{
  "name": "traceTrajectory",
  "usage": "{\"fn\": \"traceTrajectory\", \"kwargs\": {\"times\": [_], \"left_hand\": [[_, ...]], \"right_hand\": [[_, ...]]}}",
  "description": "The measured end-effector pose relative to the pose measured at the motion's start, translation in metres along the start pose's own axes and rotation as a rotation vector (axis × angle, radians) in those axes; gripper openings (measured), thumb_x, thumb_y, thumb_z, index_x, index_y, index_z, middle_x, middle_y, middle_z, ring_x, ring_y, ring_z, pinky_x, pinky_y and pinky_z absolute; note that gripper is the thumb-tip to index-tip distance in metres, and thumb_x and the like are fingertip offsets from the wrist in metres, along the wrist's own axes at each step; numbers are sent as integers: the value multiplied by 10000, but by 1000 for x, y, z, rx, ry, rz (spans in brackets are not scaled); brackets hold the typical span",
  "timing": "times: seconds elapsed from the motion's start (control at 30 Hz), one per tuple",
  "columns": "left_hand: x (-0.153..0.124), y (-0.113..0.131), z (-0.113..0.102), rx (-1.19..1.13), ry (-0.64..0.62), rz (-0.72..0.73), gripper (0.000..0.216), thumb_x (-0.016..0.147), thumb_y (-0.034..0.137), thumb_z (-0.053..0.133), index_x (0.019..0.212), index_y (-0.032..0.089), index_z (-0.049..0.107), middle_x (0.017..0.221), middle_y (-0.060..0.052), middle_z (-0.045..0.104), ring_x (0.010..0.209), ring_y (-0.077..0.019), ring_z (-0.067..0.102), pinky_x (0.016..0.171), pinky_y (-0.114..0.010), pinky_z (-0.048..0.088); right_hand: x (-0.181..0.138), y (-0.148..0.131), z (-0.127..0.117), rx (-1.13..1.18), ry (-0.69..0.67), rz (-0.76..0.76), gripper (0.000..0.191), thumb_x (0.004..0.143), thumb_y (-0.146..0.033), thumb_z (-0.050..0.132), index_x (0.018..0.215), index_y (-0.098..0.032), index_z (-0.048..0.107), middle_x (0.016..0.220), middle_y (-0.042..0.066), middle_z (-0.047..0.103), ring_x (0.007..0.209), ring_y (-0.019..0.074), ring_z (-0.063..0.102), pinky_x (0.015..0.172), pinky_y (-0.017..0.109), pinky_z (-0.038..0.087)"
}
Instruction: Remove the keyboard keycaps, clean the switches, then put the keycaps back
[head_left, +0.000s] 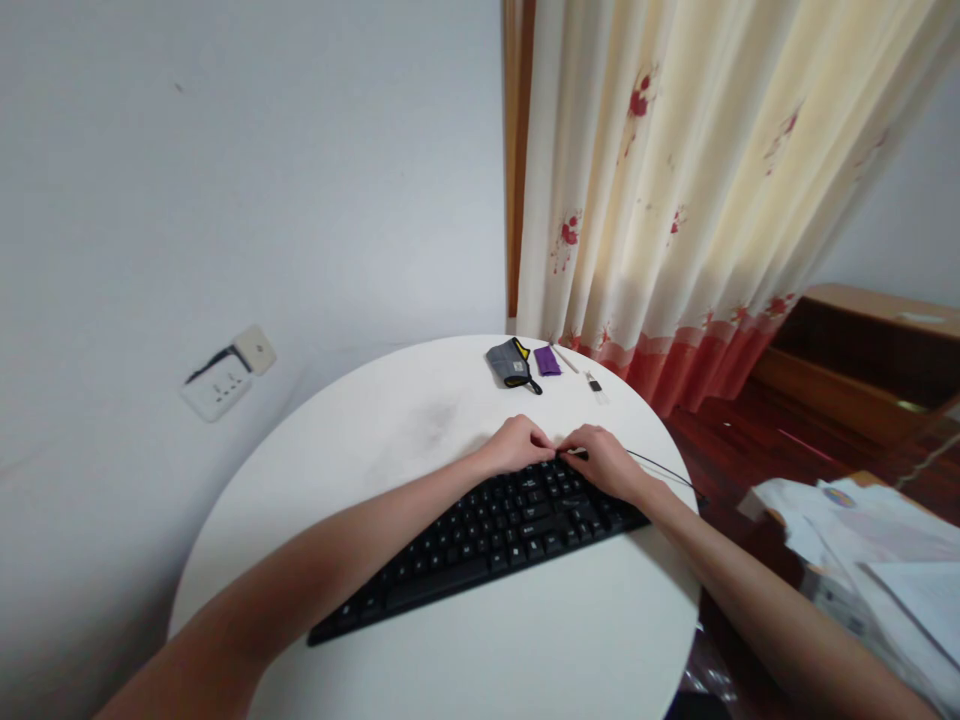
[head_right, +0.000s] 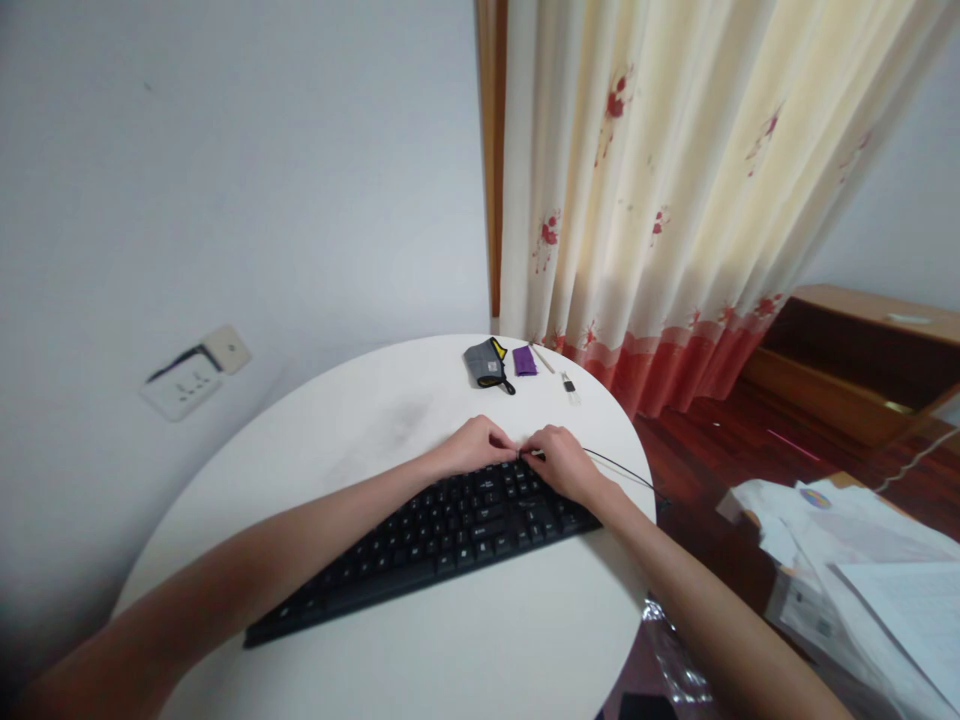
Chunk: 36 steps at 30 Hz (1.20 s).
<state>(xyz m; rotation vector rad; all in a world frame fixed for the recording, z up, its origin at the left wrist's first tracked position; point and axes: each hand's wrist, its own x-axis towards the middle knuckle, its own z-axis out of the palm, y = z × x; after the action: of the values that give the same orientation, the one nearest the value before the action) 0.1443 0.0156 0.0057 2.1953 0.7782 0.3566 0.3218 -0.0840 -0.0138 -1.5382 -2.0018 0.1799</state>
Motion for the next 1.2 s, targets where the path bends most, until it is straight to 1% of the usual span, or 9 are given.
{"fn": "traceTrajectory", "kwargs": {"times": [0.07, 0.2, 0.37, 0.5, 0.6, 0.7, 0.9, 1.03, 1.2], "left_hand": [[-1, -1, 0, -19, 4, -24, 175, 723, 258, 709, 810, 144, 810, 742, -51, 762, 653, -175, 629, 570, -241, 418], [-1, -4, 3, -66, 30, -57, 214, 729, 306, 713, 803, 128, 806, 700, -60, 750, 612, -169, 614, 529, -240, 399], [-3, -2, 8, -102, 71, -42, 165, 719, 273, 736, 779, 136, 805, 739, -57, 763, 676, -182, 651, 602, -252, 448], [-6, 1, 12, -111, 95, -6, 143, 734, 263, 731, 784, 154, 809, 751, -51, 768, 709, -189, 670, 663, -264, 484], [-9, 2, 15, -75, 128, 44, 119, 745, 226, 714, 785, 169, 810, 758, -47, 771, 707, -186, 681, 686, -268, 493], [-11, 1, 19, -33, 150, 89, 125, 766, 220, 696, 790, 175, 810, 761, -46, 771, 694, -181, 686, 673, -265, 487], [-13, -3, 25, -18, 164, 110, 111, 770, 223, 702, 789, 186, 805, 764, -33, 764, 697, -172, 679, 685, -258, 486], [-13, -4, 26, -50, 184, 92, 90, 758, 227, 724, 769, 179, 799, 771, -31, 764, 719, -173, 683, 703, -258, 495], [-13, -4, 25, -86, 192, 46, 94, 759, 217, 723, 748, 153, 791, 737, -43, 764, 695, -179, 691, 665, -253, 502]], "right_hand": [[2, 3, 0, 70, -31, 38, 112, 839, -183, 661, 875, -220, 760, 870, 32, 756, 828, 215, 674, 778, 320, 491], [5, 10, 4, 196, -8, 134, 84, 828, -220, 673, 794, -195, 745, 784, 24, 749, 739, 192, 676, 713, 288, 495], [8, 15, 8, 240, -2, 141, 92, 805, -218, 654, 813, -189, 741, 766, 23, 740, 723, 185, 665, 697, 287, 494], [10, 18, 4, 277, 40, 170, 102, 797, -226, 661, 824, -176, 747, 771, 34, 745, 718, 189, 662, 696, 293, 496], [8, 22, -5, 343, 33, 156, 135, 817, -250, 657, 849, -171, 762, 814, 44, 761, 745, 196, 671, 730, 305, 504], [3, 24, -11, 400, -26, 105, 149, 828, -270, 663, 865, -180, 776, 844, 40, 767, 777, 198, 675, 760, 309, 508], [0, 21, -13, 418, -94, 18, 148, 838, -296, 673, 845, -185, 771, 839, 44, 753, 800, 196, 670, 768, 307, 512], [2, 20, -11, 390, -77, 54, 141, 823, -318, 704, 798, -191, 760, 798, 31, 745, 759, 189, 659, 736, 298, 501], [3, 21, -11, 385, -92, 73, 143, 837, -310, 693, 802, -187, 758, 792, 26, 748, 755, 186, 659, 747, 296, 497]]}}
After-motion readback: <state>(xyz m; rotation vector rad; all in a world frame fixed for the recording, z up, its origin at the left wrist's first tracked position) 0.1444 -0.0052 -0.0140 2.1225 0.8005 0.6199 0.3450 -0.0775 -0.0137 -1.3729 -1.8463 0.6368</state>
